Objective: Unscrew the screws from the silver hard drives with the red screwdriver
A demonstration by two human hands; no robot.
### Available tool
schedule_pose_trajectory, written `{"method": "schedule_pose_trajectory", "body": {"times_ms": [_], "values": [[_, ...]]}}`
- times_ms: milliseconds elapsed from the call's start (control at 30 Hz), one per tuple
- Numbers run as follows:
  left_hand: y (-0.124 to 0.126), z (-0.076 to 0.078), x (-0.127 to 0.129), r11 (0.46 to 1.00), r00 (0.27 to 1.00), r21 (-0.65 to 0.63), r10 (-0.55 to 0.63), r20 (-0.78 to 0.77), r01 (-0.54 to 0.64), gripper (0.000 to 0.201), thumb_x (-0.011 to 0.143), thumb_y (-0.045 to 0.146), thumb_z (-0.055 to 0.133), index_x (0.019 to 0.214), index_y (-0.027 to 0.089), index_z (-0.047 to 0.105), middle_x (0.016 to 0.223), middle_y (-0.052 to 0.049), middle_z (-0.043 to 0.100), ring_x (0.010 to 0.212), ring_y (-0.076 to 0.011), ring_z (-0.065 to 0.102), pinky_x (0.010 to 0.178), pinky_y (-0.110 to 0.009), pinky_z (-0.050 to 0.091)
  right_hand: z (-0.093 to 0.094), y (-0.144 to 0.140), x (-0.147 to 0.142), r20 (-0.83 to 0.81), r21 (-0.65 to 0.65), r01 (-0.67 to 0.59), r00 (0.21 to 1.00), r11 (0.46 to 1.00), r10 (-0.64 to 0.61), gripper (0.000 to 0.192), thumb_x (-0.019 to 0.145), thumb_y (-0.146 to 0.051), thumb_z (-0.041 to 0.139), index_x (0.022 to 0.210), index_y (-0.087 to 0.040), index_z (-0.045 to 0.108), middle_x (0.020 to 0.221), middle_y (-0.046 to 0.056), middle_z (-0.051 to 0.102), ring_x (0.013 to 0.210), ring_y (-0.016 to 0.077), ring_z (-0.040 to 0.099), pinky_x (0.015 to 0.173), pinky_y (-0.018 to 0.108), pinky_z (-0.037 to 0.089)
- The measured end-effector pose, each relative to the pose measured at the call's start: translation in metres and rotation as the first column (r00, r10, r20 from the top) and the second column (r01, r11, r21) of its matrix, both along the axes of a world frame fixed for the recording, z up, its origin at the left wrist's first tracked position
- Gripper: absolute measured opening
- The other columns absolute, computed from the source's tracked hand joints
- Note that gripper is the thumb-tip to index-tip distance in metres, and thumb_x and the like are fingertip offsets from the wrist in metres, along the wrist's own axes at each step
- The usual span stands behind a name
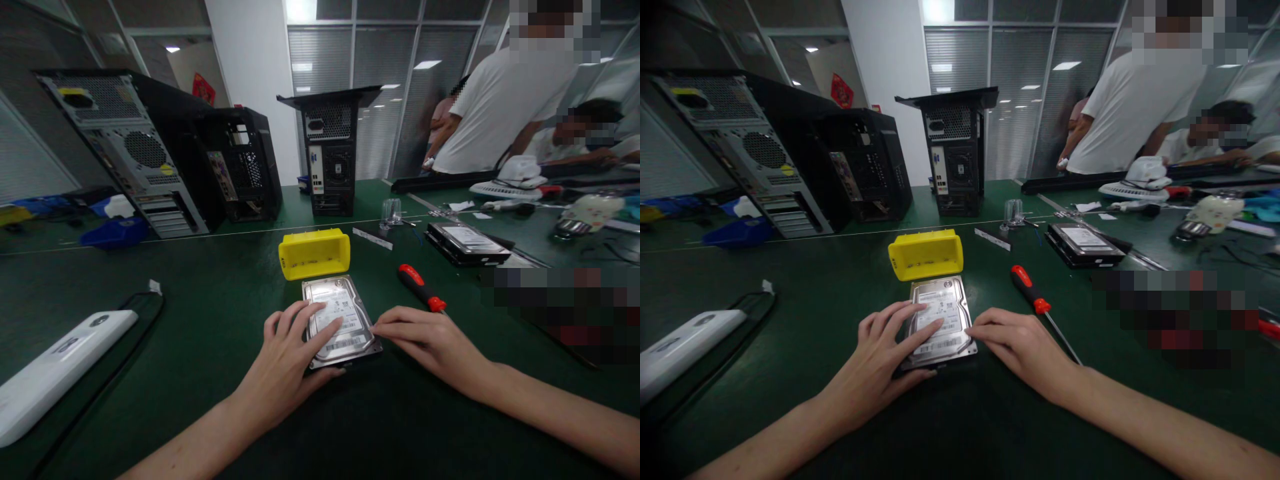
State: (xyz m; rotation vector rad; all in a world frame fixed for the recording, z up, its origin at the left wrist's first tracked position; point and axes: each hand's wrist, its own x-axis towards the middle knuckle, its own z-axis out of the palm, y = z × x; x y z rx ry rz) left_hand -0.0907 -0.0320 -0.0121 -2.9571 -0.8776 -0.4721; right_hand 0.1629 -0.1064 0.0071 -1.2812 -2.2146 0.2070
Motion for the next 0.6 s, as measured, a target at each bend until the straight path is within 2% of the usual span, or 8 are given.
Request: {"method": "schedule_pose_trajectory", "body": {"times_ms": [167, 267, 367, 467, 600], "values": [[0.000, -0.001, -0.004, 0.998, 0.999, -0.056, 0.021, 0.031, -0.019, 0.063, 0.087, 0.045, 0.053, 0.143, 0.035, 0.026, 0.145, -0.008, 0.030, 0.129, -0.0359, 0.027, 0.100, -0.056, 0.028, -0.004, 0.001, -0.005, -0.209, -0.138, 0.084, 0.971, 0.987, -0.112, 0.022, 0.086, -0.018, 0.056, 0.101, -0.024, 0.071, 0.093, 0.003, 0.070, 0.085, 0.0133, 0.066, 0.075, 0.024, 0.054], [0.001, 0.000, -0.005, 0.995, 0.997, -0.083, 0.052, 0.051, -0.048, 0.071, 0.086, 0.047, 0.054, 0.146, 0.031, 0.018, 0.147, -0.009, 0.028, 0.131, -0.0349, 0.025, 0.102, -0.055, 0.027, -0.008, 0.005, -0.004, -0.344, -0.238, 0.112, 0.919, 0.965, -0.192, 0.016, 0.083, -0.021, 0.061, 0.093, -0.022, 0.073, 0.090, 0.003, 0.071, 0.084, 0.0138, 0.066, 0.076, 0.024, 0.054], [0.000, 0.002, -0.004, 0.990, 0.998, -0.130, 0.055, 0.042, -0.049, 0.072, 0.086, 0.047, 0.054, 0.145, 0.028, 0.018, 0.148, -0.009, 0.030, 0.133, -0.0336, 0.025, 0.103, -0.053, 0.025, -0.011, 0.008, -0.003, -0.464, -0.380, 0.093, 0.841, 0.920, -0.277, 0.014, 0.081, -0.025, 0.062, 0.088, -0.020, 0.074, 0.090, 0.004, 0.070, 0.079, 0.0124, 0.066, 0.071, 0.023, 0.054], [-0.001, 0.003, -0.003, 0.982, 0.999, -0.190, 0.030, 0.034, -0.023, 0.069, 0.087, 0.040, 0.056, 0.143, 0.027, 0.018, 0.148, -0.010, 0.034, 0.134, -0.0315, 0.027, 0.104, -0.053, 0.024, -0.012, 0.009, -0.002, -0.507, -0.490, 0.050, 0.796, 0.870, -0.332, 0.016, 0.080, -0.028, 0.063, 0.087, -0.020, 0.074, 0.092, 0.003, 0.068, 0.077, 0.0108, 0.065, 0.069, 0.022, 0.054], [-0.002, 0.001, -0.003, 0.980, 0.992, -0.173, -0.079, 0.101, 0.096, 0.055, 0.089, 0.024, 0.054, 0.133, 0.026, 0.022, 0.142, -0.008, 0.044, 0.137, -0.0261, 0.028, 0.106, -0.054, 0.017, -0.011, 0.009, -0.003, -0.470, -0.471, 0.040, 0.834, 0.881, -0.289, 0.016, 0.080, -0.030, 0.063, 0.086, -0.021, 0.074, 0.090, 0.003, 0.065, 0.081, 0.0116, 0.061, 0.070, 0.023, 0.051]]}}
